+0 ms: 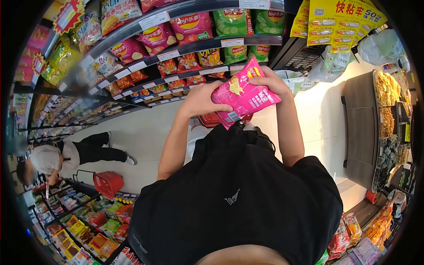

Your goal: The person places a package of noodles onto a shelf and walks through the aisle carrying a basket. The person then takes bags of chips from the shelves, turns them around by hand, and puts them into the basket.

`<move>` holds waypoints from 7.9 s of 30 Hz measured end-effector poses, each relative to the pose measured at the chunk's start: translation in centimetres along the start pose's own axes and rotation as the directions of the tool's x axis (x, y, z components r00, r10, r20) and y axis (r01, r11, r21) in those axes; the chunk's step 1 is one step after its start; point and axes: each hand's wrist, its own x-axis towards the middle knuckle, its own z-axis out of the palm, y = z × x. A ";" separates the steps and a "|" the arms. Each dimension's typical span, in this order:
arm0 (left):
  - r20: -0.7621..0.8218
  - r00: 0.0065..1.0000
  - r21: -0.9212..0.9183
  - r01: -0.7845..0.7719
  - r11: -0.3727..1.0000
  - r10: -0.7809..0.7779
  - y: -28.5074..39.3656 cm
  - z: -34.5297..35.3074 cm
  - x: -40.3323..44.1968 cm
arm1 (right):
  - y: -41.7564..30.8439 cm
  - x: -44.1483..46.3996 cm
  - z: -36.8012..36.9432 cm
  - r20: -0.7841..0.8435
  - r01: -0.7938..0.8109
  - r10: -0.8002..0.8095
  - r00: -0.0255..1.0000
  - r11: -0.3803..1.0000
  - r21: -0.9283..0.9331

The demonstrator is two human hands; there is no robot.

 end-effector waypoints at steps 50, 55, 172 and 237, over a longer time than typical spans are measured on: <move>0.037 0.996 -0.927 0.063 0.370 -0.077 -0.7 7.0 2.9 | 1.9 2.8 0.0 -0.139 0.275 -0.241 0.961 0.746 0.606; 0.052 0.997 -0.931 0.068 0.360 -0.054 -0.8 7.2 2.8 | 2.7 3.3 -0.5 -0.199 0.304 -0.232 0.952 0.779 0.548; 0.688 0.549 0.179 0.506 0.844 -0.475 -41.1 36.5 3.6 | 61.1 18.5 -16.1 -0.913 -0.716 0.168 0.371 0.678 -0.167; -0.207 0.977 -0.864 -0.211 0.458 0.060 -17.8 -8.9 -2.7 | -16.3 21.5 13.7 -0.408 0.541 -0.592 0.695 0.805 -0.245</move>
